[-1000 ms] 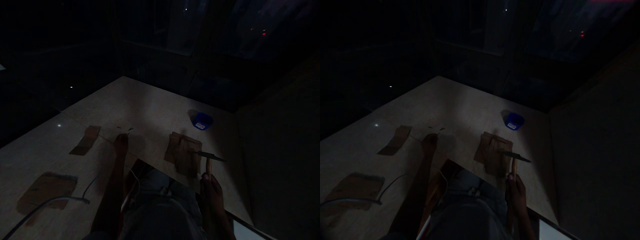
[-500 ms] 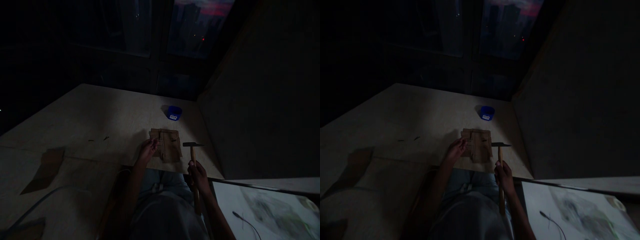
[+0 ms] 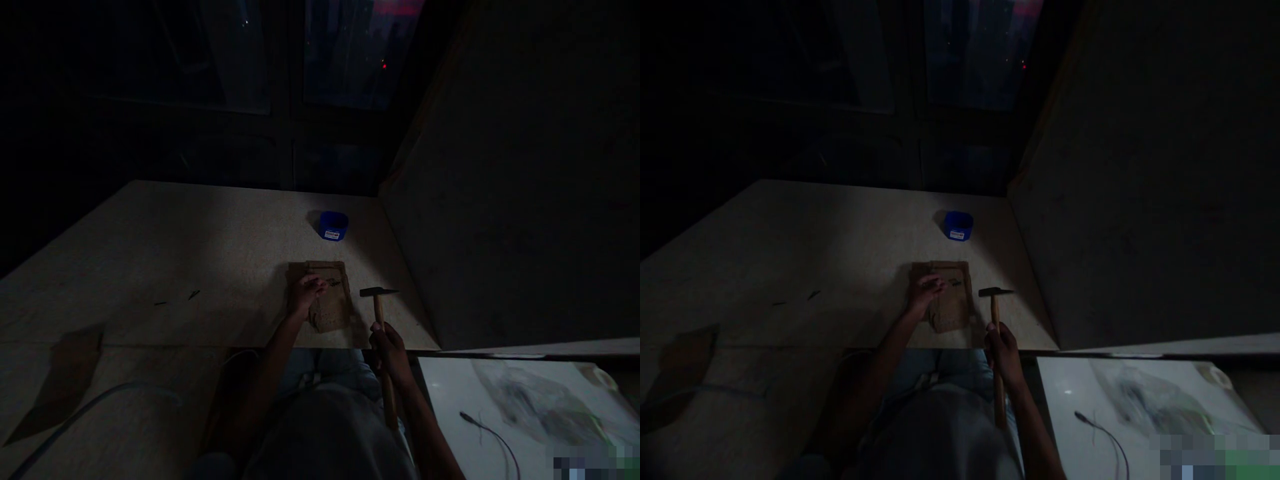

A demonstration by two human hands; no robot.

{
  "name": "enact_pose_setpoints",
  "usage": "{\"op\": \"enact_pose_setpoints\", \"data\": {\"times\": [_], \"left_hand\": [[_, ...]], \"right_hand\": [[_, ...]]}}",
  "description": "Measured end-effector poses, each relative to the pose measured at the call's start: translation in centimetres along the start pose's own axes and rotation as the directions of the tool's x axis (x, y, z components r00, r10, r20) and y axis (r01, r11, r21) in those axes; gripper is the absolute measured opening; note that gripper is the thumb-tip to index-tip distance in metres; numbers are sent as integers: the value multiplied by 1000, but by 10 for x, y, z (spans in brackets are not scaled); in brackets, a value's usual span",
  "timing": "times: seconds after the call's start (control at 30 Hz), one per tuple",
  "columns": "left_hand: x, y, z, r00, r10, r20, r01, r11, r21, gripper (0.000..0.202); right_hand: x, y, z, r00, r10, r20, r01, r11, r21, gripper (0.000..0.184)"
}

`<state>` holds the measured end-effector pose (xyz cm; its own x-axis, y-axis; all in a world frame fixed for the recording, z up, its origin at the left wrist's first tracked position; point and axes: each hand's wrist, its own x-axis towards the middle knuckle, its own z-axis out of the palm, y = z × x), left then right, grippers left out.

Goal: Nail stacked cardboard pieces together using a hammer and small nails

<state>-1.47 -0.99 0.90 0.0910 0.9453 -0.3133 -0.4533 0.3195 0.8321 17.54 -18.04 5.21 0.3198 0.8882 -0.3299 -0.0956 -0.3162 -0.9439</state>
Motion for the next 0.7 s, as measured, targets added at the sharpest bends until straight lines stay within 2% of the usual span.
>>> {"op": "enact_pose_setpoints", "data": {"times": [0.23,0.47,0.7], "left_hand": [[10,-10,1,992,104,71,-119,956,268,36],[14,-18,-9,950,246,191,-311,793,524,28],[17,-21,-8,960,178,214,-268,800,537,30]], "right_hand": [[9,12,-6,998,15,68,-7,993,-114,47],[8,14,-7,984,78,159,-51,984,-169,45],[14,17,4,986,51,159,-14,974,-224,50]]}}
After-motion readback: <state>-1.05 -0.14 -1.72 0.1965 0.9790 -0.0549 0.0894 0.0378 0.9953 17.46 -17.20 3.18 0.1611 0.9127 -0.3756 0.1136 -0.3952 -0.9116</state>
